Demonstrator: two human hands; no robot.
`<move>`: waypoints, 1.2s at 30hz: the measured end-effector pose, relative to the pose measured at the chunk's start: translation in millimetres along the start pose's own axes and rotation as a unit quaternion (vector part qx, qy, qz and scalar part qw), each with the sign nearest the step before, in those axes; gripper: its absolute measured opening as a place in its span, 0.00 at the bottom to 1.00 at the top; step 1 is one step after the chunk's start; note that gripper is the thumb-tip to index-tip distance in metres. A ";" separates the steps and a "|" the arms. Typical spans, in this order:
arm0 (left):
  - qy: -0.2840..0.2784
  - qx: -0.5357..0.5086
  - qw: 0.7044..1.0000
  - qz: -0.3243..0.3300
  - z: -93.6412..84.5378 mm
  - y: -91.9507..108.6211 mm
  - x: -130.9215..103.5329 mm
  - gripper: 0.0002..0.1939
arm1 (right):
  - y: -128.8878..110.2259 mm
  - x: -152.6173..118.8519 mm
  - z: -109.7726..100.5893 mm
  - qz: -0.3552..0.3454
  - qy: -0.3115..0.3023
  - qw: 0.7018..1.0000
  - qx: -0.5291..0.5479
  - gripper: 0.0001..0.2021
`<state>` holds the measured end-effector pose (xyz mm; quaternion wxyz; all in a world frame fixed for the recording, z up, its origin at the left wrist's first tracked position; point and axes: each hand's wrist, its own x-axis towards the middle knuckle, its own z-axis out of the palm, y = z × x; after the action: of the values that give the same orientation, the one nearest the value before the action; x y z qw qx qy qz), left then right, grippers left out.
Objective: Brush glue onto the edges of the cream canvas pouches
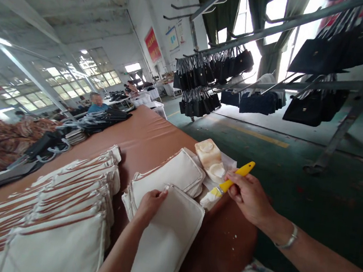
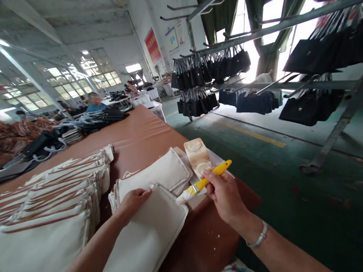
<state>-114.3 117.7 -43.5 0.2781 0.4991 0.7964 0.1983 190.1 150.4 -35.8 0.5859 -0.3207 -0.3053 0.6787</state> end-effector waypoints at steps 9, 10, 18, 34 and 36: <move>-0.062 -0.097 0.988 0.100 10.8 28.0 -47.0 0.19 | 6.0 22.5 43.3 -0.107 -0.072 0.982 -0.140 0.14; -0.059 -0.095 0.987 0.115 11.1 31.6 -53.2 0.18 | 7.0 20.5 45.8 -0.112 -0.088 0.976 -0.162 0.14; -0.033 -0.072 0.981 0.179 21.7 53.7 -89.2 0.12 | -1.4 11.4 44.3 -0.212 -0.058 0.918 -0.331 0.14; 0.145 0.095 0.896 0.409 36.9 38.4 -128.7 0.03 | -35.2 -0.6 17.3 -0.223 -0.055 0.929 -0.289 0.13; 0.178 0.138 0.856 0.465 40.2 36.1 -134.8 0.02 | -43.4 -11.8 19.2 -0.205 -0.093 0.935 -0.275 0.13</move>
<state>-17.0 12.5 -19.9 -0.0648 0.8010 0.5263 0.2777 202.2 143.5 11.1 0.5697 -0.3353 -0.5926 0.4602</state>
